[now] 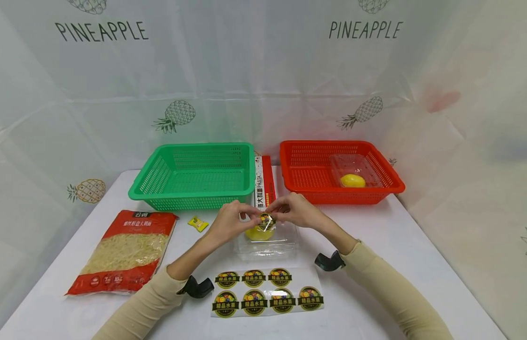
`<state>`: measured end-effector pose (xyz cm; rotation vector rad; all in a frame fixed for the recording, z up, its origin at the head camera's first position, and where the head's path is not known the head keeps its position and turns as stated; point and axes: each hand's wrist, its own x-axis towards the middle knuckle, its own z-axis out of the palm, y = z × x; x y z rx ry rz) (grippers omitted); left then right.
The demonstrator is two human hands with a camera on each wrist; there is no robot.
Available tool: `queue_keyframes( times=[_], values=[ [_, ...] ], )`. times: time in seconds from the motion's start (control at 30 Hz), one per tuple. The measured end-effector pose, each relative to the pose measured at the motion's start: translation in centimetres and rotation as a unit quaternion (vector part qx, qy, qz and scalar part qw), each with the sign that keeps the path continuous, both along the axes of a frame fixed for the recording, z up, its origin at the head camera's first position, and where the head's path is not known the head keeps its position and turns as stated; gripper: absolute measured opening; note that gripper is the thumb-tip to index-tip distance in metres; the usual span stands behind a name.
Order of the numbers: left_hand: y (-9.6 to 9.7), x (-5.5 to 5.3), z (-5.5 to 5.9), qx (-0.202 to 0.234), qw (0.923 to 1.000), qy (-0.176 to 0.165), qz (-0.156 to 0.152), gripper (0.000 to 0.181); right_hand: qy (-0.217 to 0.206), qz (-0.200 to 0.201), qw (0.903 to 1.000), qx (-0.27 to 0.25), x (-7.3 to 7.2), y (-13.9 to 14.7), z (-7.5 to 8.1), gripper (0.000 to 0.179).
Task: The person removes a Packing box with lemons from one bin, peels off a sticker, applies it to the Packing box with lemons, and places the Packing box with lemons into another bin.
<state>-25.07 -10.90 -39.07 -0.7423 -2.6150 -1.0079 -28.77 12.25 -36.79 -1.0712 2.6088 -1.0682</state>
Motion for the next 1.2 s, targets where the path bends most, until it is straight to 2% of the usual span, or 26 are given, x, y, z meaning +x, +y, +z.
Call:
queue_keyframes(
  times=[0.37,0.6,0.87,1.2],
  values=[
    [-0.1,-0.1,0.3,0.032,0.9993,-0.008,-0.015,0.015,0.015,0.005,0.9999,0.006,-0.2,-0.1,0.5,0.017],
    [0.0,-0.1,0.4,0.006,0.9999,0.007,-0.005,0.014,0.017,-0.005,0.9997,0.014,0.0,-0.2,0.7,0.017],
    [0.3,0.3,-0.2,-0.013,0.9994,0.031,-0.002,0.017,0.061,-0.004,0.9980,0.017,0.6,-0.1,0.3,0.013],
    [0.5,0.6,-0.4,-0.033,0.9984,0.045,-0.004,0.018,0.084,-0.014,0.9957,0.037,1.0,0.0,-0.2,0.006]
  ],
)
